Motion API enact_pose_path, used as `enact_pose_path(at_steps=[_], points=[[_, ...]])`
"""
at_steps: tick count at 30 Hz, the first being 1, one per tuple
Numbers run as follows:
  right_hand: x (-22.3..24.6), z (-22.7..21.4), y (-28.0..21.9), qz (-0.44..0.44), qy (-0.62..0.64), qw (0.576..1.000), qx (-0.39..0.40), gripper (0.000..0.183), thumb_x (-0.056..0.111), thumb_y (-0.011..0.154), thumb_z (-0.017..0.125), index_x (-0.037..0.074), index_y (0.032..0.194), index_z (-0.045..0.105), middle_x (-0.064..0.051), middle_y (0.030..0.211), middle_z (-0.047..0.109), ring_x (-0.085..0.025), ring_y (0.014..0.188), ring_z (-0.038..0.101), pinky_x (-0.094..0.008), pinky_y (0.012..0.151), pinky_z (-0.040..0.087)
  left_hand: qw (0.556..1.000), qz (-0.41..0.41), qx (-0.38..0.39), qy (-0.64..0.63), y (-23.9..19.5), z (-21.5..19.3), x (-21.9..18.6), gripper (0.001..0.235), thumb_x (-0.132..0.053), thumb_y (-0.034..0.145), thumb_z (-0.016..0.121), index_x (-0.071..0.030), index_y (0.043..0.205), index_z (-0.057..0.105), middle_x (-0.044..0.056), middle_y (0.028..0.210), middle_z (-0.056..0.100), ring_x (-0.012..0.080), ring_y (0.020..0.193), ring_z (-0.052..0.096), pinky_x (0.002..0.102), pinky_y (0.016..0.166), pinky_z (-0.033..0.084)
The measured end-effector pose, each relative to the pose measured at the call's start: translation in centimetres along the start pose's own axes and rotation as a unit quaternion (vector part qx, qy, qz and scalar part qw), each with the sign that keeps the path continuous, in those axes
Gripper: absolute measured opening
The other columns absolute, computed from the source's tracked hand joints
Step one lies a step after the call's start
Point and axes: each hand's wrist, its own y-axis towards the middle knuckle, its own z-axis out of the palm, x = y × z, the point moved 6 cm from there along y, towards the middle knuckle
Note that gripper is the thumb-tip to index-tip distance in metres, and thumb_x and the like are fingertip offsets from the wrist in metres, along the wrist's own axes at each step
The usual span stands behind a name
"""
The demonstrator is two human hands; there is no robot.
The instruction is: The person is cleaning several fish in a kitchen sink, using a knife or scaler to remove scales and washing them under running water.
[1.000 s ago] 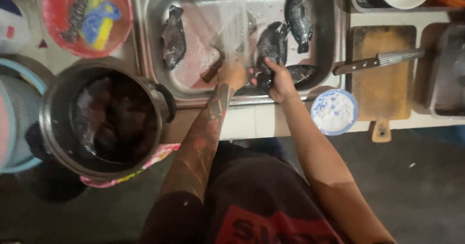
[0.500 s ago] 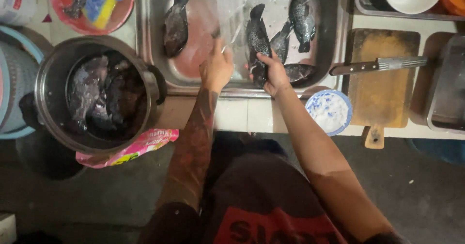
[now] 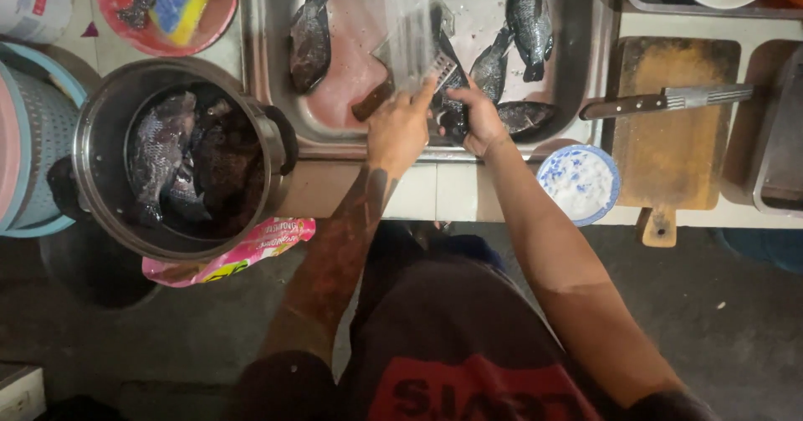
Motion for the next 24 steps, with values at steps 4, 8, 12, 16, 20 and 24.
enact_pose_path(at_steps=[4,8,12,16,20,24], points=[[1.0,1.8,-1.5,0.049,0.077,0.996,0.02,0.04,0.036,0.087,0.064,0.008,0.116,0.061,-0.019,0.091,0.065,-0.033,0.064,0.069,-0.039,0.041,0.057,1.0,-0.021,0.004,-0.005,2.1,-0.4,0.9,0.063,-0.017,0.1,0.059,-0.026,0.157,0.033,0.014,0.102,0.067,0.0291,0.081,0.073,0.049,0.072,0.063],[1.4,2.8,-2.1,0.016,0.03,0.999,0.001,0.059,0.06,0.092,0.054,0.011,0.124,0.062,-0.021,0.1,0.069,-0.037,0.07,0.07,-0.04,0.04,0.06,0.999,-0.045,0.027,0.01,2.5,1.3,0.8,0.068,-0.033,0.085,0.081,-0.028,0.145,0.051,0.014,0.107,0.066,0.0414,0.095,0.074,0.059,0.08,0.061],[1.7,2.0,-1.7,0.008,0.051,0.999,-0.009,0.072,0.07,0.089,0.048,0.014,0.133,0.061,-0.022,0.113,0.07,-0.04,0.076,0.07,-0.045,0.044,0.062,0.977,0.067,-0.17,0.109,-0.7,3.5,-0.4,0.048,-0.024,0.097,0.064,-0.022,0.144,0.055,0.009,0.077,0.07,0.0308,0.076,0.076,0.052,0.101,0.051],[0.9,1.7,-0.9,0.023,0.038,0.999,-0.009,0.086,0.079,0.084,0.046,0.013,0.135,0.062,-0.021,0.117,0.07,-0.037,0.082,0.07,-0.042,0.048,0.062,0.998,0.02,-0.051,0.03,0.8,2.3,0.0,0.055,-0.029,0.098,0.065,-0.027,0.15,0.048,0.016,0.095,0.067,0.044,0.083,0.074,0.06,0.074,0.06],[2.3,3.6,-2.9,0.029,0.028,0.999,-0.013,0.086,0.081,0.079,0.05,0.016,0.135,0.062,-0.022,0.116,0.07,-0.038,0.08,0.069,-0.043,0.046,0.061,0.998,0.007,-0.05,0.041,1.9,2.7,0.1,0.06,-0.024,0.092,0.072,-0.028,0.148,0.049,0.015,0.098,0.069,0.0413,0.085,0.075,0.056,0.07,0.062],[2.0,2.9,-2.5,0.038,0.102,0.994,-0.005,0.091,0.081,0.077,0.051,0.014,0.138,0.063,-0.021,0.129,0.067,-0.037,0.095,0.069,-0.043,0.062,0.065,0.995,0.057,-0.054,0.067,-2.7,1.8,-2.1,0.058,-0.021,0.098,0.06,-0.023,0.154,0.046,0.014,0.094,0.066,0.0382,0.074,0.074,0.054,0.066,0.062]])
